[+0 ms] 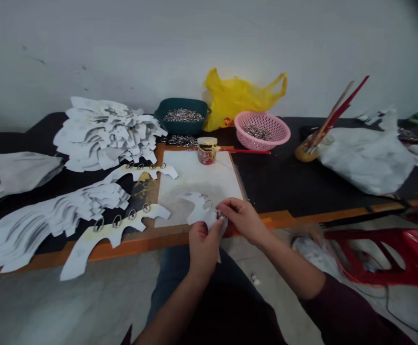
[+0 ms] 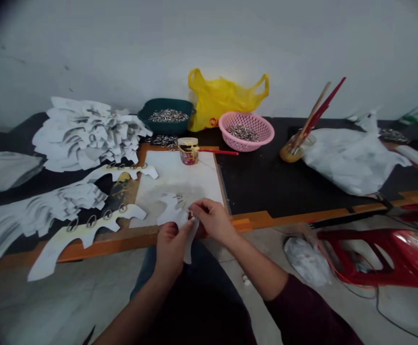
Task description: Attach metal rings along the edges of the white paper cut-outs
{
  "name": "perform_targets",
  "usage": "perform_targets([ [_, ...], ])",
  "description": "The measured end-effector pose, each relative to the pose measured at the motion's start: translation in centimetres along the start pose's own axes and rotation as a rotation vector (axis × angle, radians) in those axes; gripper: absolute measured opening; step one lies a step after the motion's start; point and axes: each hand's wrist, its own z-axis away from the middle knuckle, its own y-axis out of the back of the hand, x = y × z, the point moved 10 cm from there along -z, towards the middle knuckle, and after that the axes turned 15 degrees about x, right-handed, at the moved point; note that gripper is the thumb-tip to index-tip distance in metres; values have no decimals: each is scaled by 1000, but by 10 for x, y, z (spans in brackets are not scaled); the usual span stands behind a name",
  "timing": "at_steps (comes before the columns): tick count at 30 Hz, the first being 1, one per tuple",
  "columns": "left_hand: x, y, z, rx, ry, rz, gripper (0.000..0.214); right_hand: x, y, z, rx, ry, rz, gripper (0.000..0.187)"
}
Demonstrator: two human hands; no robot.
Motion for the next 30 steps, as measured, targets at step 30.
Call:
perform_targets([
  [30,11,-5,-9,-14,-4,136,30,-39,-5,-4,-21,296,255,7],
])
